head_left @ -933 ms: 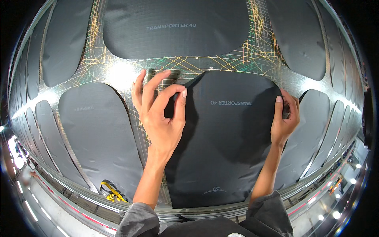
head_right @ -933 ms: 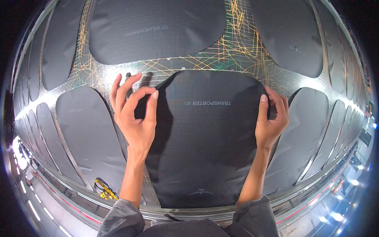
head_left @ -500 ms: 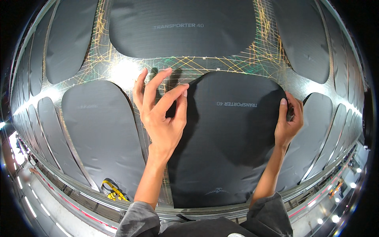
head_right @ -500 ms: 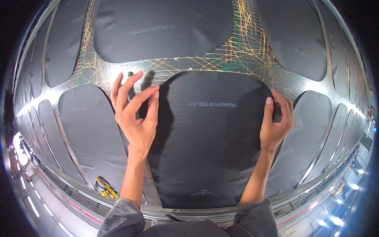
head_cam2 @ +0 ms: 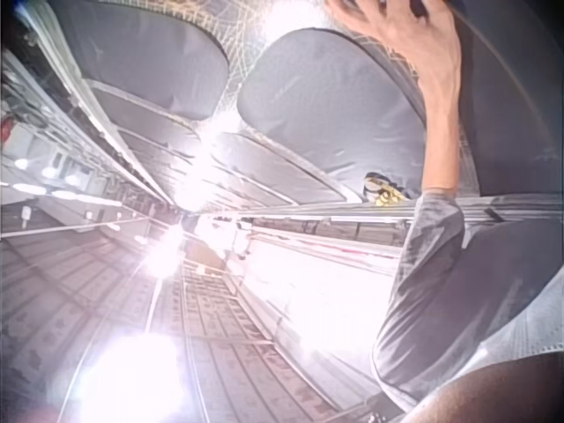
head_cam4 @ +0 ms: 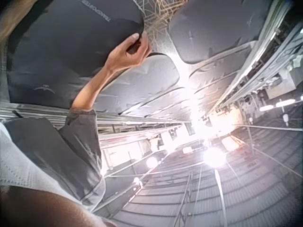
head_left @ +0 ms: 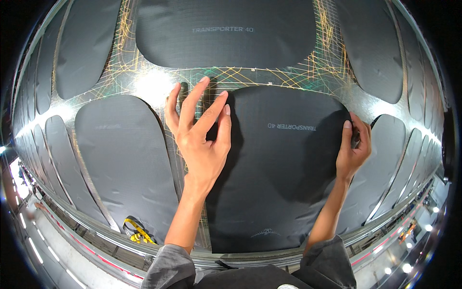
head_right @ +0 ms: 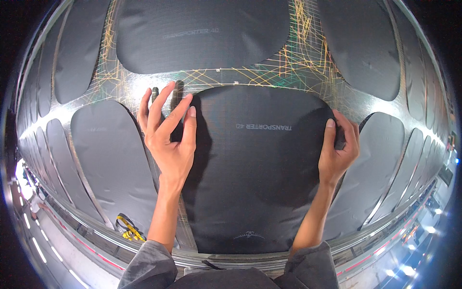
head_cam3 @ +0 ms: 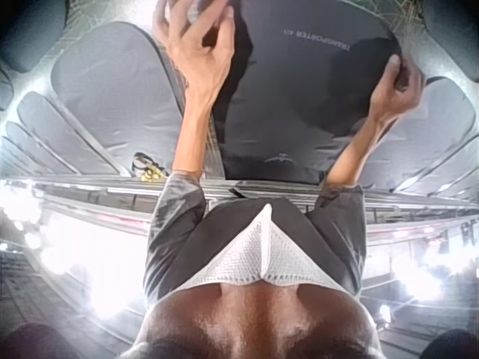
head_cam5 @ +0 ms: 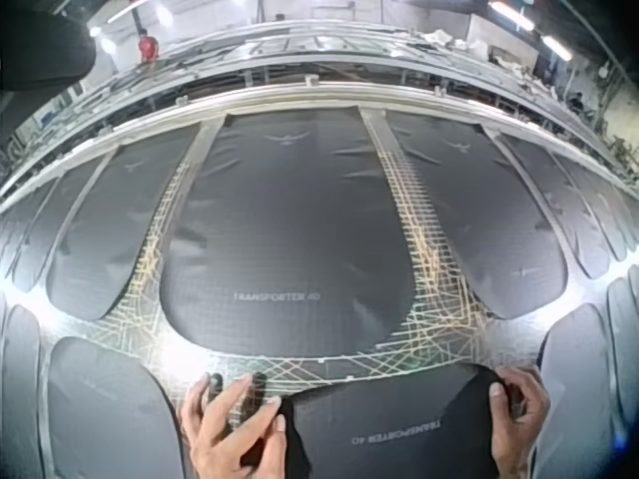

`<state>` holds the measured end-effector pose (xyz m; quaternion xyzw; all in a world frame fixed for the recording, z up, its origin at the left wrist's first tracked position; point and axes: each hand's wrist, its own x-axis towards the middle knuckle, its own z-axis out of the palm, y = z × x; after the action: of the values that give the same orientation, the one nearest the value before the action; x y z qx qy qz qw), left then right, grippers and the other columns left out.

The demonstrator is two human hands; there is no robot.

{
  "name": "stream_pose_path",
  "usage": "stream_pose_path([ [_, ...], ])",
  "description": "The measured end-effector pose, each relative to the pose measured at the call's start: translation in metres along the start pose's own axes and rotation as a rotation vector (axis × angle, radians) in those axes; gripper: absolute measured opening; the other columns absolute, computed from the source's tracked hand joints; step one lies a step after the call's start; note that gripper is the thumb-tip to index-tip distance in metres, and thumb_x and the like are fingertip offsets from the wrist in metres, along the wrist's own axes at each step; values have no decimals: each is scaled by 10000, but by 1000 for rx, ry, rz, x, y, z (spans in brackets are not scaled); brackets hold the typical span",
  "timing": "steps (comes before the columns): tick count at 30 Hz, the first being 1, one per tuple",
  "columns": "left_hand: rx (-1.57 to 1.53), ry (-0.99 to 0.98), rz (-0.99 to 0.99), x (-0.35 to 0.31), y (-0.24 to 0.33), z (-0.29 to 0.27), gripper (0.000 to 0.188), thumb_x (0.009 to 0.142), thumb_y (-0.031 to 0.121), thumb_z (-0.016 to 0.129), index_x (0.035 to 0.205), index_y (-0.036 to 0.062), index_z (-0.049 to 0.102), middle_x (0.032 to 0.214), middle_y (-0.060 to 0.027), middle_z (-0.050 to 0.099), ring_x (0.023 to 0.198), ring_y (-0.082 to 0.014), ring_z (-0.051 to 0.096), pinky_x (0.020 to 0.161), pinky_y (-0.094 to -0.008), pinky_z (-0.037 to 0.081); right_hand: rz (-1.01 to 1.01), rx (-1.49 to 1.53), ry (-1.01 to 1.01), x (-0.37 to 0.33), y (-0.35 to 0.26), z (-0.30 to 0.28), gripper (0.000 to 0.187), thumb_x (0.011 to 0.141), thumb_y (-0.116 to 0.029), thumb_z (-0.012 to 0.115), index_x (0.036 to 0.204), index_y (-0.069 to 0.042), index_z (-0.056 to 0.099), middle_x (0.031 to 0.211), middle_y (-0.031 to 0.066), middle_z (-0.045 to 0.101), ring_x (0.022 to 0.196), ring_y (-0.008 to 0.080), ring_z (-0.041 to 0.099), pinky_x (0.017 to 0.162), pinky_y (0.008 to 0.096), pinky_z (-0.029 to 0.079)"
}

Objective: The person uses a yellow tape measure to measure the dimensions of black trampoline pads labeled 'TRANSPORTER 40' in a large indoor facility. They measure the edges and the surface of the pads, moving along the metal walkway to access different sections.

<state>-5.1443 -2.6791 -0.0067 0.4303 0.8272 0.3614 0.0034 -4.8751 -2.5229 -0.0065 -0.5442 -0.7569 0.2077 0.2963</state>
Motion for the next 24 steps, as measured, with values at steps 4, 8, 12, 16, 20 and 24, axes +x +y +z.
stream_pose_path([
  [4, 6, -13, -4, -1, 0, -1, 265, 837, 62, 765, 1088, 131, 814, 1396, -32, 639, 1424, -417, 385, 1178, -530, 308, -13, 12, 16, -1, -1, 0, 181, 963, -80, 693, 1126, -54, 767, 983, 22, 693, 854, 138, 589, 783, 287, 476],
  [8, 24, -27, 6, -1, -2, 1, 273, 838, 67, 765, 1099, 132, 812, 1403, -34, 634, 1425, -414, 385, 1175, -526, 316, -10, -3, 17, 0, 2, 1, 179, 961, -83, 695, 1122, -64, 771, 969, 15, 688, 834, 129, 581, 762, 289, 470],
  [12, 4, -15, 7, 0, -1, 1, 264, 830, 59, 769, 1079, 133, 812, 1382, -33, 639, 1425, -406, 386, 1175, -520, 318, -3, -7, 15, -1, 3, 1, 178, 960, -86, 697, 1120, -67, 772, 964, 9, 685, 828, 120, 577, 748, 291, 466],
  [16, -40, 14, -3, 0, 0, 0, 217, 806, 45, 779, 999, 140, 807, 1361, -29, 640, 1426, -400, 389, 1181, -526, 303, 2, -4, 14, -1, 1, 1, 178, 962, -91, 697, 1121, -69, 773, 966, 9, 687, 832, 122, 577, 751, 291, 465],
  [20, -55, 20, 19, -1, -1, 0, 202, 773, 32, 785, 932, 155, 797, 1361, -24, 638, 1432, -396, 391, 1192, -555, 268, -1, -6, 13, -1, 0, 1, 182, 961, -86, 696, 1125, -68, 772, 977, 12, 691, 843, 125, 581, 759, 290, 466],
  [24, -72, 28, 29, -1, -2, -1, 216, 754, 30, 787, 922, 164, 802, 1358, -23, 642, 1436, -394, 395, 1199, -567, 248, 13, -26, 1, 0, -1, 0, 188, 959, -73, 695, 1131, -59, 769, 992, 20, 694, 859, 132, 593, 776, 294, 477],
])
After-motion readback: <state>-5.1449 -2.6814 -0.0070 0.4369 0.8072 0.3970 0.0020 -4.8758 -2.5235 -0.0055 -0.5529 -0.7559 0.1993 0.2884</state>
